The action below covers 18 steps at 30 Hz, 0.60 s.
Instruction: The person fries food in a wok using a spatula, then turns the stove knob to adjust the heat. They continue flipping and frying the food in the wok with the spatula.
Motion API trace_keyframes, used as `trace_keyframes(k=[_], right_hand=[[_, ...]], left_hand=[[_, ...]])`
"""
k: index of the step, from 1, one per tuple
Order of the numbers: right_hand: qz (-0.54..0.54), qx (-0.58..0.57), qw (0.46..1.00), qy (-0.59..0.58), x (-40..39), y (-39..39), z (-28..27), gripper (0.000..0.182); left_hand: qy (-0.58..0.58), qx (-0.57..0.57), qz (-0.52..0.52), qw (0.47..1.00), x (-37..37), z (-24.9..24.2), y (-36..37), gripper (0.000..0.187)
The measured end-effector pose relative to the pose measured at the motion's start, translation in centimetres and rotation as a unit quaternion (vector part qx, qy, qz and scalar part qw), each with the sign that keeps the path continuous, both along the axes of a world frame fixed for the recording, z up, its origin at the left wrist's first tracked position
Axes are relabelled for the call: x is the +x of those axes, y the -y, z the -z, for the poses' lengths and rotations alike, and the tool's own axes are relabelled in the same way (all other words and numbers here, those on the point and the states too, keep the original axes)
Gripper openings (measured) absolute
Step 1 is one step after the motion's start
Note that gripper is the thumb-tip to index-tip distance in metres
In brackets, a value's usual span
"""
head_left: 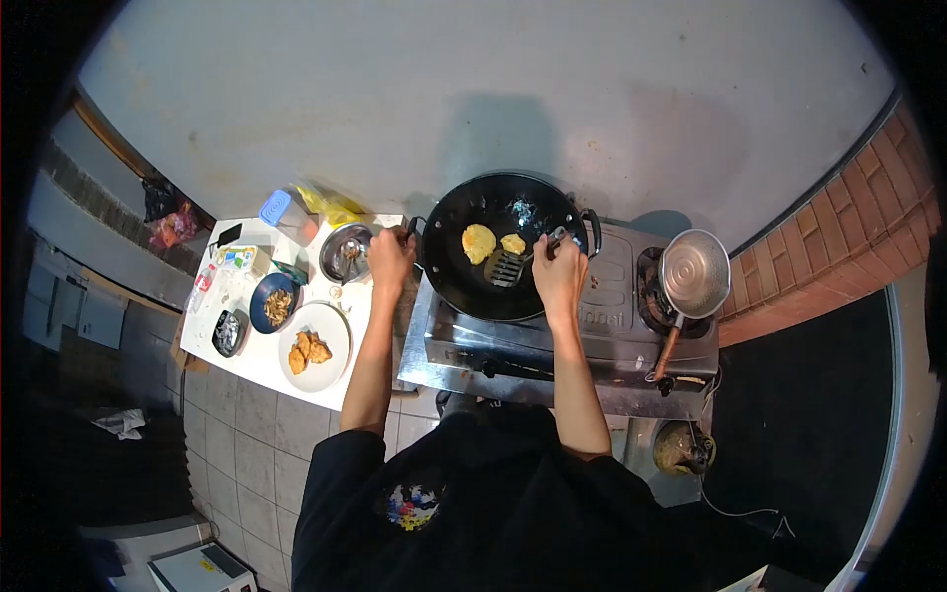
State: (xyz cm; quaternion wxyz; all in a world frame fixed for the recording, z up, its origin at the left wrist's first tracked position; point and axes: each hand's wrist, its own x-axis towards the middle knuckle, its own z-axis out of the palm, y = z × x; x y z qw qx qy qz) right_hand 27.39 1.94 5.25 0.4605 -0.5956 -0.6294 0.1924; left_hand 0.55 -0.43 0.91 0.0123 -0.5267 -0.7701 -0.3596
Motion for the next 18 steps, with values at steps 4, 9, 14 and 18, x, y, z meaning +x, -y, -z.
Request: trace_keyframes(k=[4,9,14,18], right_hand=[[-0.008,-0.028,0.999,-0.035,1.3,0.0,-2.3,0.021],[0.012,0.028,0.998,-0.047,1.4,-0.1,-4.6,0.019],[-0.009,0.063,0.996,-0.068,0.4,-1.6,-2.0,0.021],[-0.033,0.017,0.99,-0.134,-0.8,-2.4,0.8,0.023]], left_hand=[[0.002,-0.002,0.003,1.0,0.0,-0.2,0.2,0.016],[-0.013,0.0,0.017,1.0,0.0,-0.2,0.3,0.017],[-0.015,-0.002,0.01,1.0,-0.1,0.3,0.1,0.018],[-0.01,-0.012,0.011,1.0,0.3,-0.2,0.3,0.018]])
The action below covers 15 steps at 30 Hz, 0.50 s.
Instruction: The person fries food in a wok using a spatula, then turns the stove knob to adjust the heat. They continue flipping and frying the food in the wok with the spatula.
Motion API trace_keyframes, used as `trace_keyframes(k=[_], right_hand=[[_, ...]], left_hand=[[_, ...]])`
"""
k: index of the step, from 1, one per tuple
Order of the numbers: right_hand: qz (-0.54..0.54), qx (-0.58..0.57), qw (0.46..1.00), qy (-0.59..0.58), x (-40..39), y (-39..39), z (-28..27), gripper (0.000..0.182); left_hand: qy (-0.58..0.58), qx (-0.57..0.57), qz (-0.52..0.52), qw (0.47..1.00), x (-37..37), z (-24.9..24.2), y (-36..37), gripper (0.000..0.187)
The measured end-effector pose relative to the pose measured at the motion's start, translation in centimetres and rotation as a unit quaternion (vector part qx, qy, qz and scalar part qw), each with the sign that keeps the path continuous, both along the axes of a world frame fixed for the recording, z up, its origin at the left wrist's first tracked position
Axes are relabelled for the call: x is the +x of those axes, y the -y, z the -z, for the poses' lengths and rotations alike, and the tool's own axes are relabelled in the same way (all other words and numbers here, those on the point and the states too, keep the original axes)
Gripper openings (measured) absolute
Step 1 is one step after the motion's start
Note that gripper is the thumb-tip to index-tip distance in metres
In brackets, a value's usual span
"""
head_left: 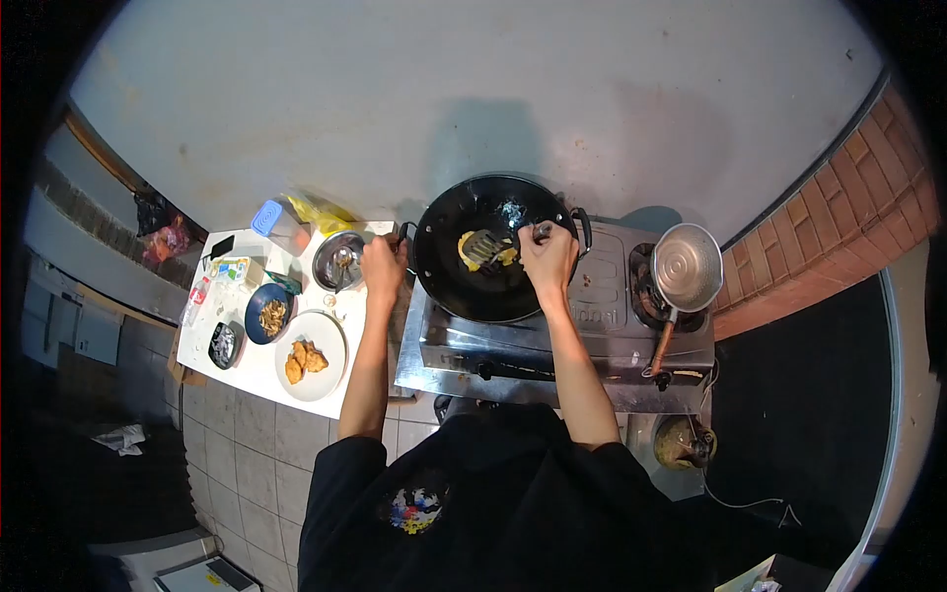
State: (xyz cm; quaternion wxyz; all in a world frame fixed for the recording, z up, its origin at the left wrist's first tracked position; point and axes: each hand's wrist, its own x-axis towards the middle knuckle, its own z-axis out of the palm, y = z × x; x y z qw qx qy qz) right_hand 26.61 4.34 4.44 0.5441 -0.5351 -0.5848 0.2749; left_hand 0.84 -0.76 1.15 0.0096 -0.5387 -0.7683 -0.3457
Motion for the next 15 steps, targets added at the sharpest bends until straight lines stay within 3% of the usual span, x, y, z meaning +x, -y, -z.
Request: trace_keyframes(k=[12,15], right_hand=[[-0.044,0.007,0.993,0.107,2.8,1.5,-0.1,0.02],[-0.047,-0.006,0.998,0.031,3.2,1.9,-0.2,0.021]], left_hand=[[0.007,0.011,-0.016,1.0,-0.4,1.1,-0.4,0.021],[0.003,0.004,-0.02,1.0,-0.5,1.1,-0.5,0.021]])
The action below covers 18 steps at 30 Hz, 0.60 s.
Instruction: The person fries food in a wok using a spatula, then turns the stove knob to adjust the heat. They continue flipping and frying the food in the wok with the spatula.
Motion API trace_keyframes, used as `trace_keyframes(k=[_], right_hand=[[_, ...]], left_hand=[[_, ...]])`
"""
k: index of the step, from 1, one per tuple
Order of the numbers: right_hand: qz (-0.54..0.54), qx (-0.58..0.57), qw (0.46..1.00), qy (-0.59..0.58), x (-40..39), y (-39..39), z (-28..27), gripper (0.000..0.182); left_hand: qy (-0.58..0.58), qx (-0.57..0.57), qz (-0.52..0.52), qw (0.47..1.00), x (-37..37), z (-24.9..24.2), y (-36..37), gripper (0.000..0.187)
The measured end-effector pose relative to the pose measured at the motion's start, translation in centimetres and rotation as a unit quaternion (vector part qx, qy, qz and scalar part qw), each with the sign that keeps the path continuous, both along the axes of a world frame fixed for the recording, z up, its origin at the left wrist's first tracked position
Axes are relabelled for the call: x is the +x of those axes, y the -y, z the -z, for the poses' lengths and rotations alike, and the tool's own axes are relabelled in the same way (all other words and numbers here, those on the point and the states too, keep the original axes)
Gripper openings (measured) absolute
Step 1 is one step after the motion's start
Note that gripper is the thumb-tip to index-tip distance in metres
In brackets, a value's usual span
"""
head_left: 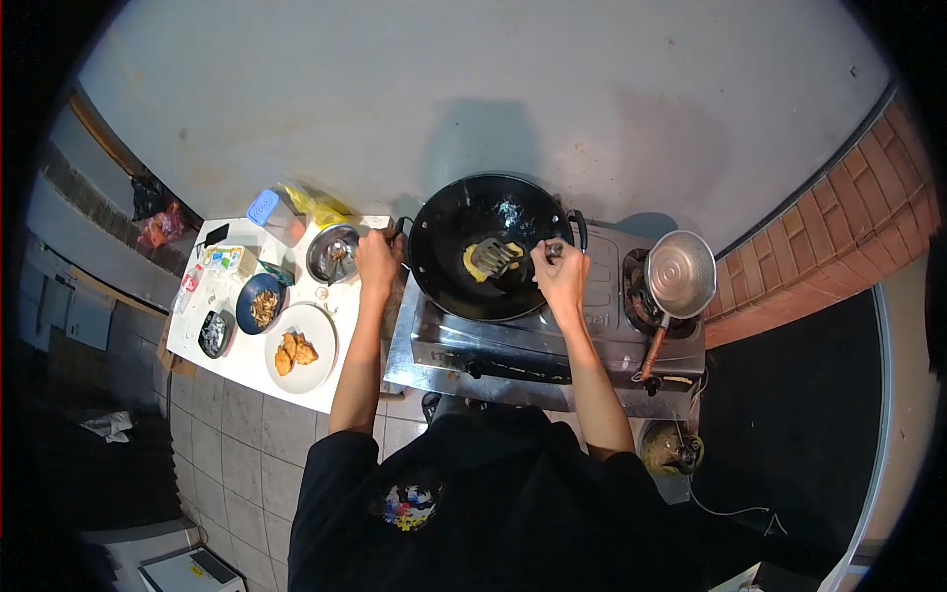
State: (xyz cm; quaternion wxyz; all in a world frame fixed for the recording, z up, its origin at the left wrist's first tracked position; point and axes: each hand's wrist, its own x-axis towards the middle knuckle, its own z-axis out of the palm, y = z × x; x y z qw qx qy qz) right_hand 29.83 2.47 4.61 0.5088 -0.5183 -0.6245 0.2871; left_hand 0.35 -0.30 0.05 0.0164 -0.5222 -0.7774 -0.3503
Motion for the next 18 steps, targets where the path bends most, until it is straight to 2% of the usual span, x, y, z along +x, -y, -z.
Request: trace_keyframes(k=[4,10,12,17,18], right_hand=[[0.031,0.008,0.999,-0.042,1.2,0.3,-1.7,0.022],[0.009,-0.01,0.999,0.033,2.2,-0.1,-2.3,0.026],[-0.013,-0.061,0.997,-0.039,1.5,0.1,-1.6,0.029],[-0.006,-0.025,0.999,-0.039,0.3,-0.2,-0.4,0.027],[0.002,0.017,0.999,0.027,0.3,-0.4,-0.2,0.023]], left_hand=[[-0.008,0.009,-0.012,1.0,0.0,0.0,0.3,0.021],[0.024,0.006,-0.004,1.0,0.4,-1.5,0.1,0.023],[0.017,0.024,-0.007,1.0,0.4,-1.7,0.1,0.021],[0.02,0.027,0.006,0.999,-0.4,-0.8,-0.4,0.018],[0.021,0.03,0.01,0.999,-0.3,-0.9,-0.5,0.017]])
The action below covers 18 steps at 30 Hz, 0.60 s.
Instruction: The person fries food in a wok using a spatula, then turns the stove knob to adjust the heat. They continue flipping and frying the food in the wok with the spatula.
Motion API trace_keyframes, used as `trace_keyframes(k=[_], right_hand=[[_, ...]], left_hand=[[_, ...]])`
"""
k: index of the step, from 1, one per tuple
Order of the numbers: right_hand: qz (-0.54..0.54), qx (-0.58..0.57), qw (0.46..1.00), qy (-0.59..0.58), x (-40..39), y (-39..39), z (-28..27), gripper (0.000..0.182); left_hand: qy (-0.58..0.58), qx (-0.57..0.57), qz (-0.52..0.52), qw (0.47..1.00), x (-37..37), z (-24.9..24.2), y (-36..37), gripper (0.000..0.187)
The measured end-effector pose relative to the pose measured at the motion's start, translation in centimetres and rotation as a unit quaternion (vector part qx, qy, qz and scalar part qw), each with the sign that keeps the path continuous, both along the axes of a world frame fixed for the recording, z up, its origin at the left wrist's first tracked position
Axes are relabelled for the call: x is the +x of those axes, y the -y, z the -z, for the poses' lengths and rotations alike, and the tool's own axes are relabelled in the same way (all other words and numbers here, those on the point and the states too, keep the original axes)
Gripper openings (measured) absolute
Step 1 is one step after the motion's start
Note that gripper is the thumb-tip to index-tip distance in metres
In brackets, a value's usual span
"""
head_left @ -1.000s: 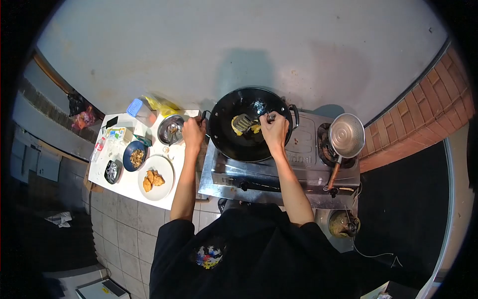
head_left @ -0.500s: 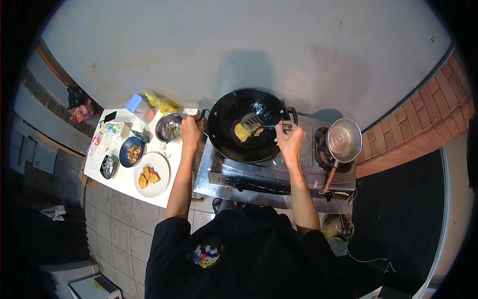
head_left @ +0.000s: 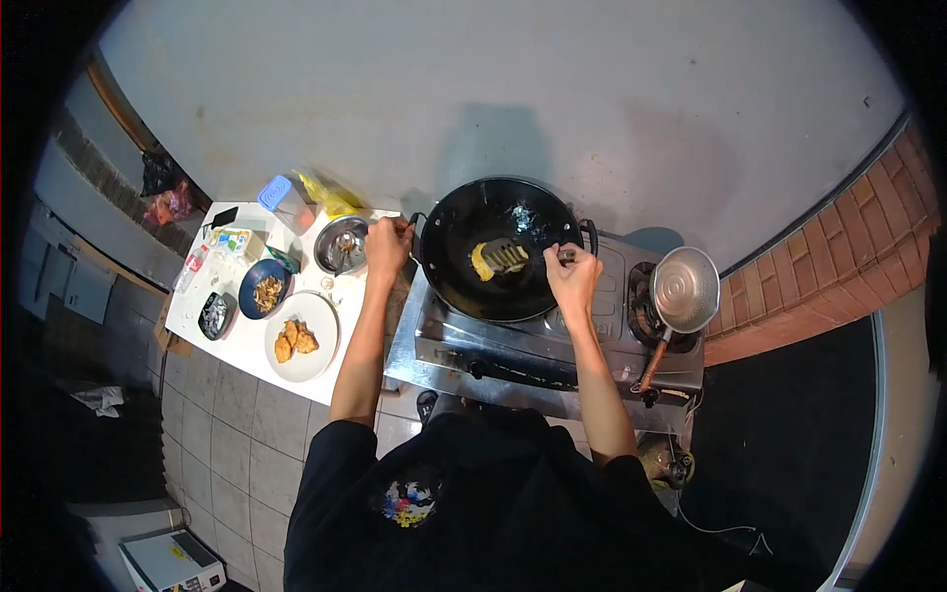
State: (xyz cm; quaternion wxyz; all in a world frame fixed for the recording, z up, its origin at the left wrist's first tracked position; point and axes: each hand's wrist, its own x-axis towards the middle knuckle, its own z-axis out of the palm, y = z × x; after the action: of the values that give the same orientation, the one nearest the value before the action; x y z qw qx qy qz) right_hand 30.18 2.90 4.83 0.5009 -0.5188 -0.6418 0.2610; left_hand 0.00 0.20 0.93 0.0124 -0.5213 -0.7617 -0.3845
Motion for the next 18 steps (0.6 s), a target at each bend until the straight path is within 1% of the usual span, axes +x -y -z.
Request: trace_keyframes(k=[1,2,4,5,7,10,13,15,17,18], right_hand=[[0.009,0.041,0.997,0.066,0.0,-0.2,0.2,0.02],[0.01,0.041,0.997,0.067,-0.1,-0.5,0.7,0.02],[-0.001,0.16,0.985,0.063,-0.1,-1.1,1.8,0.016],[-0.002,0.159,0.985,0.064,-0.2,-1.1,1.7,0.016],[-0.008,0.072,0.997,-0.009,-0.5,-1.0,1.5,0.016],[-0.036,0.064,0.996,-0.041,-0.9,-1.7,2.8,0.019],[-0.067,0.048,0.997,-0.01,-1.0,-2.1,3.7,0.024],[-0.075,0.045,0.996,-0.005,-1.3,-2.0,3.3,0.026],[-0.082,0.042,0.996,-0.002,-1.7,-1.8,2.9,0.028],[-0.076,0.018,0.997,0.008,-1.9,-1.7,2.7,0.028]], left_hand=[[0.0,0.0,0.001,1.0,0.0,-0.1,0.0,0.017],[0.009,0.0,0.002,1.0,0.0,0.0,0.0,0.017],[0.02,0.0,0.002,1.0,0.0,0.1,0.0,0.017],[0.02,-0.001,0.004,1.0,0.0,0.0,-0.1,0.017],[0.019,-0.003,0.005,1.0,0.0,0.0,0.1,0.018],[0.016,0.015,0.008,1.0,0.1,-0.1,0.3,0.018],[0.016,0.025,0.004,1.0,0.1,-0.2,0.3,0.02],[0.076,0.006,0.002,0.997,-0.1,-0.1,0.3,0.022],[0.091,0.004,0.002,0.996,-0.5,0.2,0.2,0.024],[0.107,0.002,0.003,0.994,-0.6,0.3,0.1,0.025]])
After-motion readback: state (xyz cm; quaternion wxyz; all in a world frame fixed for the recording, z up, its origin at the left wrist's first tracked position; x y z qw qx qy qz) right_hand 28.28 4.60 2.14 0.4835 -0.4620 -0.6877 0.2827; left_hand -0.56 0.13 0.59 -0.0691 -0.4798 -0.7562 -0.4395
